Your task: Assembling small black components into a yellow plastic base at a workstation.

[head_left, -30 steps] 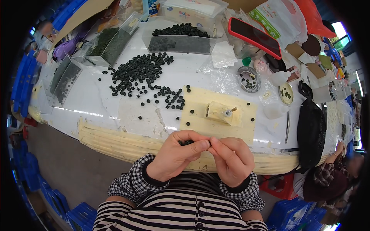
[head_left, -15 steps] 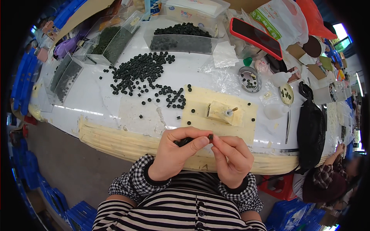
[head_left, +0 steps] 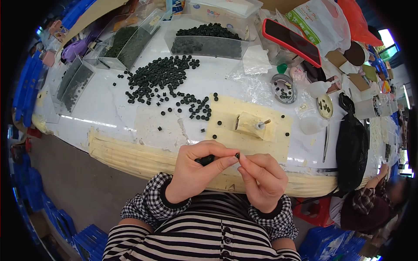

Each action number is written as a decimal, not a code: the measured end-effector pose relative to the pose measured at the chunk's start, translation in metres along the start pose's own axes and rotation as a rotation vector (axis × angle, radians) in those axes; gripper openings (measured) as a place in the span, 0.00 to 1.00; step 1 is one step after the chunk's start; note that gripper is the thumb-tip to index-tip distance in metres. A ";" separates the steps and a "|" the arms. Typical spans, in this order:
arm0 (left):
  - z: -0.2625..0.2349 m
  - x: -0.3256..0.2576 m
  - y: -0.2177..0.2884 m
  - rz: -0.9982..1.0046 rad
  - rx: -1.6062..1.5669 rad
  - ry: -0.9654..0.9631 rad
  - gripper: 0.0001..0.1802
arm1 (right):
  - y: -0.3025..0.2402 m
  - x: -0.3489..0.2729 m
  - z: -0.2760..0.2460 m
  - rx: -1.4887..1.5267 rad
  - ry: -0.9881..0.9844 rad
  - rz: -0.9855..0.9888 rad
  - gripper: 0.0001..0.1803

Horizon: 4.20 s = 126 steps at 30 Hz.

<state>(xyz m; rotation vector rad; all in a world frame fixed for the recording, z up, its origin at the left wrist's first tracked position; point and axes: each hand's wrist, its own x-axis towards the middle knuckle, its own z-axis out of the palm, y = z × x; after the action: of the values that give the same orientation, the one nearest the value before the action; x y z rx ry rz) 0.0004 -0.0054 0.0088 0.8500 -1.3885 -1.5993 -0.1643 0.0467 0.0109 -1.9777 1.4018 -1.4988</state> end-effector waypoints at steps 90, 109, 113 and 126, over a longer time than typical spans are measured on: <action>0.003 0.006 -0.011 0.134 0.045 0.080 0.08 | 0.009 -0.004 0.004 0.037 -0.004 0.083 0.17; 0.001 0.010 -0.008 0.131 0.059 0.093 0.08 | 0.012 0.000 0.008 0.040 0.010 0.082 0.18; 0.001 0.010 -0.010 0.153 0.027 0.091 0.09 | 0.012 -0.002 0.009 0.033 0.023 0.068 0.18; 0.001 0.009 -0.009 0.092 -0.016 0.078 0.08 | 0.011 0.000 0.011 -0.022 0.043 0.024 0.18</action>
<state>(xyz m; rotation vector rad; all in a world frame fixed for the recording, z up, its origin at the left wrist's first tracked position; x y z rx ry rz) -0.0060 -0.0131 0.0006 0.8188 -1.3395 -1.4896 -0.1606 0.0384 -0.0017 -1.9454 1.4601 -1.5303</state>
